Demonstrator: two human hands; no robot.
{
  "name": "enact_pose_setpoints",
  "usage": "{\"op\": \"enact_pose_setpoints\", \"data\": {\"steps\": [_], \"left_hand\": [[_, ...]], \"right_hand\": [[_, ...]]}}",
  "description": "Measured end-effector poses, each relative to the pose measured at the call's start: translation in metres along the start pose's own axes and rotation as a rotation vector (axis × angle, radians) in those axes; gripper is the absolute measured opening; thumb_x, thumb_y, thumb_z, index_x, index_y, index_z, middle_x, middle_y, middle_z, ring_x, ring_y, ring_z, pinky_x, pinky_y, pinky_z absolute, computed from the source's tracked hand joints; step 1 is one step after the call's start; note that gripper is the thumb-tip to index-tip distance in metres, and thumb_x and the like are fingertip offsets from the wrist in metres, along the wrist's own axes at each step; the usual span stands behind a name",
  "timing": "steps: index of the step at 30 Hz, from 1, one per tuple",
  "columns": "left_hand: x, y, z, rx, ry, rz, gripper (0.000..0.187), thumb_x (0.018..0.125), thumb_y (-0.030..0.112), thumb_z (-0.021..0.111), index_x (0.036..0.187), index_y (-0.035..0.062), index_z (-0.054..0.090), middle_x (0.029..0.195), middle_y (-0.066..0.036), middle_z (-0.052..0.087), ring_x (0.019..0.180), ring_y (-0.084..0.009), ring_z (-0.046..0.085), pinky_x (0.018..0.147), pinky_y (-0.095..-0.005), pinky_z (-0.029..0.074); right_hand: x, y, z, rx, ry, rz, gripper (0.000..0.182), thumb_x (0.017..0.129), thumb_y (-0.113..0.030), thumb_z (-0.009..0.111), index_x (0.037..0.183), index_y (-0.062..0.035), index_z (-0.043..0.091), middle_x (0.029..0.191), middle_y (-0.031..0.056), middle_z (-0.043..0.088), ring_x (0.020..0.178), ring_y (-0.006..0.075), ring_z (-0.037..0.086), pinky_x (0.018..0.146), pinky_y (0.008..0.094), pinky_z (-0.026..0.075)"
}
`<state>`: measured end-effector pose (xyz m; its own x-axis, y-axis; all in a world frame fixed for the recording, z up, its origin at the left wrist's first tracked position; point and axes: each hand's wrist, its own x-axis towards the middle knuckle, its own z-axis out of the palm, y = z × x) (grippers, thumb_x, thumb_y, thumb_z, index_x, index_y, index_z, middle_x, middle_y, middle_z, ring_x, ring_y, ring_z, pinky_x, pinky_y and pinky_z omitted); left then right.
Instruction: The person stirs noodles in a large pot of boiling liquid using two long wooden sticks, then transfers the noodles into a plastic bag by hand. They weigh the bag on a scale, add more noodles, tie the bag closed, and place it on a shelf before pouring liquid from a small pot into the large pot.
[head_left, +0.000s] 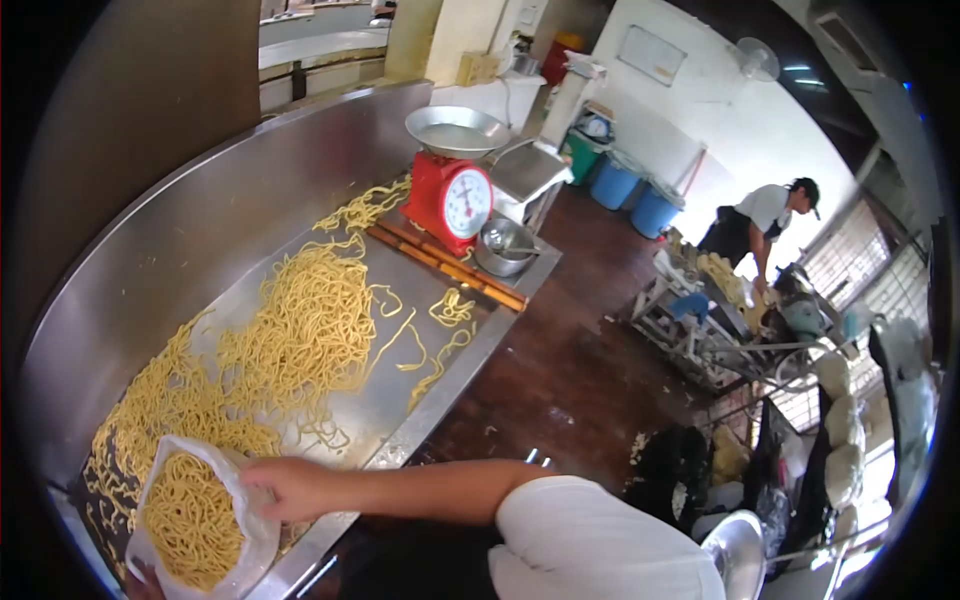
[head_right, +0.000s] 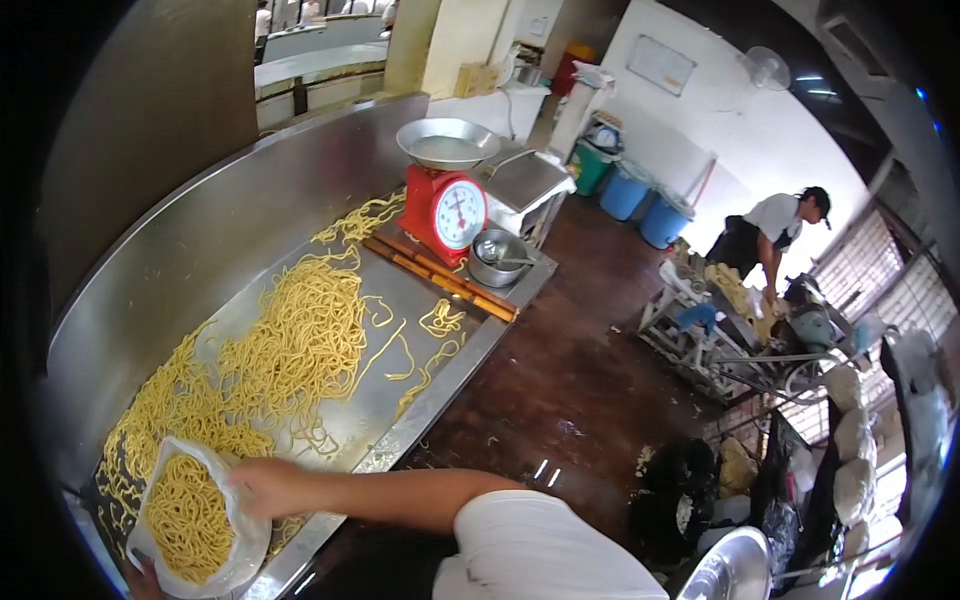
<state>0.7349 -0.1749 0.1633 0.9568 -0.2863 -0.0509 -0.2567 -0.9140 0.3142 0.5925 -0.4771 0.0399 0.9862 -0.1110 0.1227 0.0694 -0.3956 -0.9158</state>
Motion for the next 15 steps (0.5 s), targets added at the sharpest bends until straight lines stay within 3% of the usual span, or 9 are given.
{"op": "enact_pose_setpoints", "data": {"steps": [2, 4, 5, 6, 7, 8, 10, 12, 15], "left_hand": [[-0.025, 0.020, 0.001, 0.066, 0.237, -0.125, 0.044, 0.091, 0.032, 0.059, 0.121, -0.0007, 0.059, 0.115, -0.021, 0.064, 0.104, -0.0298, 0.062, 0.091, -0.0380, 0.044], [-0.038, 0.049, 0.019, -0.343, 0.532, 0.199, 0.060, 0.087, 0.054, 0.060, 0.131, 0.0138, 0.057, 0.125, -0.021, 0.059, 0.110, -0.0339, 0.060, 0.096, -0.0433, 0.042], [-0.017, 0.055, 0.045, -0.705, 0.453, 0.448, 0.044, 0.095, 0.016, 0.053, 0.135, 0.0000, 0.045, 0.131, -0.016, 0.051, 0.120, -0.0226, 0.049, 0.105, -0.0330, 0.035], [-0.017, 0.056, 0.075, -0.820, 0.454, 0.387, 0.042, 0.091, 0.007, 0.051, 0.131, -0.0027, 0.048, 0.122, -0.014, 0.058, 0.115, -0.0230, 0.054, 0.101, -0.0341, 0.038], [-0.036, 0.100, 0.086, -0.716, 0.309, 0.377, 0.040, 0.097, 0.017, 0.050, 0.133, 0.0002, 0.047, 0.130, -0.013, 0.053, 0.117, -0.0217, 0.051, 0.103, -0.0346, 0.037], [-0.050, 0.146, 0.105, -0.646, 0.133, 0.448, 0.042, 0.091, 0.006, 0.051, 0.132, -0.0001, 0.048, 0.124, -0.013, 0.057, 0.110, -0.0225, 0.055, 0.101, -0.0357, 0.039], [-0.095, 0.244, 0.160, -0.742, -0.371, 0.484, 0.047, 0.082, 0.011, 0.065, 0.127, 0.0024, 0.054, 0.119, -0.011, 0.060, 0.108, -0.0211, 0.056, 0.094, -0.0353, 0.044], [-0.146, 0.351, 0.175, -0.087, -0.767, 0.783, 0.051, 0.083, 0.028, 0.069, 0.125, 0.0042, 0.055, 0.118, -0.017, 0.062, 0.108, -0.0321, 0.059, 0.091, -0.0392, 0.048], [-0.176, 0.397, 0.252, -0.011, -1.004, 1.079, 0.056, 0.083, 0.039, 0.068, 0.126, 0.0058, 0.056, 0.113, -0.016, 0.064, 0.098, -0.0285, 0.064, 0.083, -0.0378, 0.051]], "right_hand": [[-0.054, 0.058, -0.034, 0.057, 0.090, 0.144, 0.046, 0.079, -0.022, 0.070, 0.120, -0.0043, 0.059, 0.115, 0.0157, 0.061, 0.100, 0.0260, 0.062, 0.084, 0.0363, 0.051], [-0.117, 0.088, -0.077, 0.051, 0.159, 0.269, 0.044, 0.083, -0.022, 0.068, 0.122, -0.0035, 0.057, 0.109, 0.0132, 0.064, 0.088, 0.0206, 0.064, 0.077, 0.0331, 0.052], [-0.150, 0.096, -0.101, 0.062, 0.190, 0.324, 0.044, 0.084, -0.021, 0.068, 0.122, -0.0023, 0.057, 0.110, 0.0125, 0.065, 0.089, 0.0195, 0.064, 0.077, 0.0321, 0.052], [-0.182, 0.115, -0.119, 0.113, 0.238, 0.358, 0.046, 0.084, -0.022, 0.070, 0.122, -0.0007, 0.057, 0.110, 0.0119, 0.065, 0.090, 0.0189, 0.064, 0.079, 0.0318, 0.052], [-0.213, 0.128, -0.140, 0.186, 0.260, 0.436, 0.046, 0.084, -0.023, 0.072, 0.121, 0.0005, 0.057, 0.109, 0.0126, 0.066, 0.094, 0.0186, 0.064, 0.081, 0.0314, 0.052], [-0.242, 0.137, -0.160, 0.329, 0.309, 0.453, 0.044, 0.084, -0.021, 0.072, 0.120, 0.0009, 0.059, 0.109, 0.0132, 0.066, 0.096, 0.0181, 0.064, 0.083, 0.0306, 0.052], [-0.300, 0.149, -0.196, 0.388, 0.434, 0.474, 0.042, 0.083, -0.022, 0.071, 0.116, 0.0022, 0.061, 0.101, 0.0112, 0.069, 0.093, 0.0172, 0.065, 0.082, 0.0299, 0.052], [-0.350, 0.140, -0.231, 0.510, 0.538, 0.527, 0.042, 0.085, -0.022, 0.071, 0.118, 0.0008, 0.060, 0.100, 0.0076, 0.068, 0.090, 0.0149, 0.064, 0.080, 0.0286, 0.051], [-0.408, 0.138, -0.284, 0.667, 0.599, 0.726, 0.041, 0.086, -0.024, 0.070, 0.120, -0.0040, 0.059, 0.100, 0.0053, 0.066, 0.087, 0.0125, 0.062, 0.074, 0.0264, 0.049]]}}
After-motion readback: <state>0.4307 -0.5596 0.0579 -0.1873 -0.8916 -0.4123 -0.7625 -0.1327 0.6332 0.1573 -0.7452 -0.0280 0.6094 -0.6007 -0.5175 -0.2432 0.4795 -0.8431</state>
